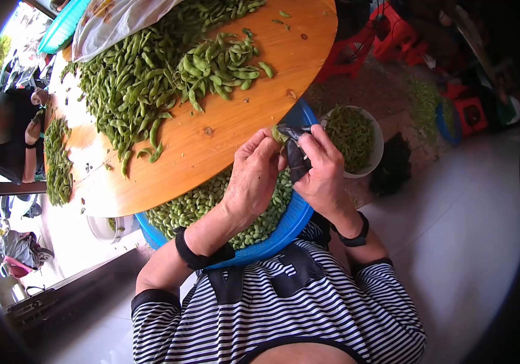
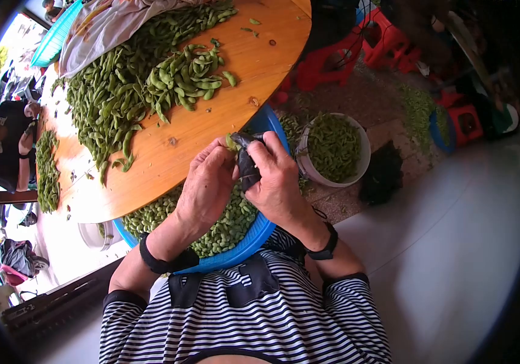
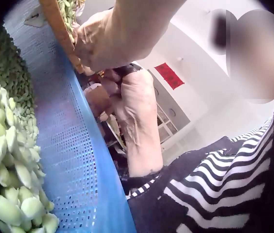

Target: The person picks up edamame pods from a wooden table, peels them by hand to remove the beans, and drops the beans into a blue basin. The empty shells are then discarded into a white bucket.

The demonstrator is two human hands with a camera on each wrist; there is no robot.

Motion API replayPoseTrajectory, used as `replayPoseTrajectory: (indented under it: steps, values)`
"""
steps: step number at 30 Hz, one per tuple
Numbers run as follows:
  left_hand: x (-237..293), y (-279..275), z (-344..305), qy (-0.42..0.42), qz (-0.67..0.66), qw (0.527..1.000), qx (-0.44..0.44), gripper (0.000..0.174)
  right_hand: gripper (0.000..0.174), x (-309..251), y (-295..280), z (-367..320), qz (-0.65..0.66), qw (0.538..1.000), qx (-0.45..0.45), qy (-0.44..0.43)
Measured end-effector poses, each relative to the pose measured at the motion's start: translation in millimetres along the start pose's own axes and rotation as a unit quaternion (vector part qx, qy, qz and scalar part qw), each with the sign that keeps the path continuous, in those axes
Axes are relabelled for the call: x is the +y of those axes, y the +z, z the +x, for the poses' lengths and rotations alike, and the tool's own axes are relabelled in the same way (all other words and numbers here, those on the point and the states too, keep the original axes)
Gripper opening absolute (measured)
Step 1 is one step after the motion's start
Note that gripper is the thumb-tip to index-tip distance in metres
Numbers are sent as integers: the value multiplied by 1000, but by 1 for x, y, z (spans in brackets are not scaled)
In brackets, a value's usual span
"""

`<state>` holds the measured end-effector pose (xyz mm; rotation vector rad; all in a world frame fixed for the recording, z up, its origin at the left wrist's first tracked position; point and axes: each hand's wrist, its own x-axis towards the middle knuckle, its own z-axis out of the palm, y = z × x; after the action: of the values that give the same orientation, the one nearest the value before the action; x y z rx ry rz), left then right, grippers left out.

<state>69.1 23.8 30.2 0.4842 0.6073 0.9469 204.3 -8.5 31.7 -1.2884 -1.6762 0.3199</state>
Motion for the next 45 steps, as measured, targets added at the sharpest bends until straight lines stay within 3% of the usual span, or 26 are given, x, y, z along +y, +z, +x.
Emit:
replayPoseTrajectory:
  steps: [7,11,13,15,16,17,18,19,20,22,27,29,30,32,39,42,44,45]
  values:
    - [7,-9,-1,-27,71,997,-18,13,22,8,-7,4,55,998,5,29]
    - [10,1,-3,-23,91,995,31,16,17,5,-11,8,58,998,22,-7]
    - [13,1,-4,-12,103,994,44,17,15,11,-23,6,214,959,-79,171]
    - [19,-5,-7,-17,279,959,-49,19,8,7,-37,5,331,915,-26,231]
    - [19,-7,-7,-16,279,959,-47,19,6,10,-47,4,359,900,5,248]
    - [17,-10,-8,76,467,876,-94,19,7,14,-57,4,322,914,19,248]
    - [15,-14,-8,163,631,746,-137,20,8,21,-68,3,284,926,33,247]
    - [8,-19,-5,179,687,687,-154,17,15,38,-74,0,50,975,38,212]
    - [2,-29,-1,179,688,687,-154,17,17,51,-76,-3,-33,976,44,208]
    - [-12,-49,13,205,753,597,-188,11,16,63,-83,-12,-161,961,23,221]
    - [-32,-64,31,138,764,606,-172,6,22,76,-88,-36,-99,956,49,272]
    - [-36,-58,32,174,787,570,-164,9,23,78,-89,-40,-82,952,57,288]
    - [-40,-58,34,172,787,568,-167,9,24,79,-88,-41,-65,952,64,291]
    - [-47,-61,36,141,827,522,-156,11,25,79,-87,-43,-47,951,71,296]
    - [-49,-65,40,137,850,473,-184,11,26,86,-86,-49,-50,947,39,314]
    - [-49,-68,42,182,826,507,-167,5,26,81,-86,-48,-44,951,41,304]
    - [-34,-48,37,131,757,621,-156,2,26,80,-88,-48,-42,948,36,312]
    - [-27,-39,33,131,757,620,-156,2,26,80,-89,-49,-46,946,24,320]
